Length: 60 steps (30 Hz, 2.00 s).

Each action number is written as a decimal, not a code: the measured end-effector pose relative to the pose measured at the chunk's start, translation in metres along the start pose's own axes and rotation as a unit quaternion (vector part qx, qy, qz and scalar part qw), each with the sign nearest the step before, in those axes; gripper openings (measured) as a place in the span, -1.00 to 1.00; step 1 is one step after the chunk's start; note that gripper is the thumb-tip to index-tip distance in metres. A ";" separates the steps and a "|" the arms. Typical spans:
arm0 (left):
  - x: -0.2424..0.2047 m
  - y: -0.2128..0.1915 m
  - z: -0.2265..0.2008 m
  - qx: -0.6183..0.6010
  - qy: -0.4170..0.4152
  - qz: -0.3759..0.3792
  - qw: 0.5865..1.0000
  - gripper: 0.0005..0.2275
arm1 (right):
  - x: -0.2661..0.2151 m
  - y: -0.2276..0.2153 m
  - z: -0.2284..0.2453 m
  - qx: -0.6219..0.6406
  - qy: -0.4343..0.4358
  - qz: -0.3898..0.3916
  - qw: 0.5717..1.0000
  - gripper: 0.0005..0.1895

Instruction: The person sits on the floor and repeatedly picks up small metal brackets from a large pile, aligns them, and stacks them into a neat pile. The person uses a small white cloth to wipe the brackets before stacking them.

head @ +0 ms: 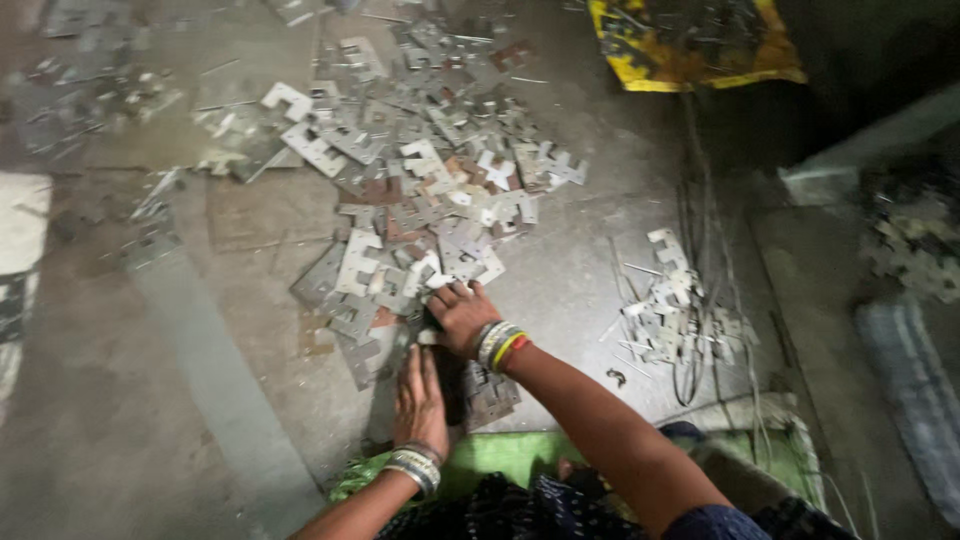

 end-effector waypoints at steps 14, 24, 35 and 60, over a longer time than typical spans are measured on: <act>-0.007 -0.037 -0.006 -0.077 0.022 0.036 0.996 0.26 | -0.088 -0.009 0.017 -0.031 -0.040 0.218 0.975 0.30; -0.022 -0.032 0.012 -0.132 0.086 0.110 0.981 -0.09 | -0.117 0.019 0.007 0.079 0.036 0.162 0.983 -0.07; -0.168 0.002 0.177 -0.037 0.002 0.144 0.989 -0.56 | -0.013 0.069 0.067 0.453 0.058 0.214 0.863 -0.12; -0.184 0.099 0.269 -0.122 -0.039 0.074 0.989 -0.62 | 0.300 0.084 0.238 -0.052 -0.067 0.076 0.993 0.12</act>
Point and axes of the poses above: each hand's wrist, its own x-axis towards the middle knuckle, its own y-axis out of the palm, z = x × y, the point moved 8 cm from there along x, towards the middle knuckle, and after that the axes turned 7 degrees about x, right-handed, at the moved point
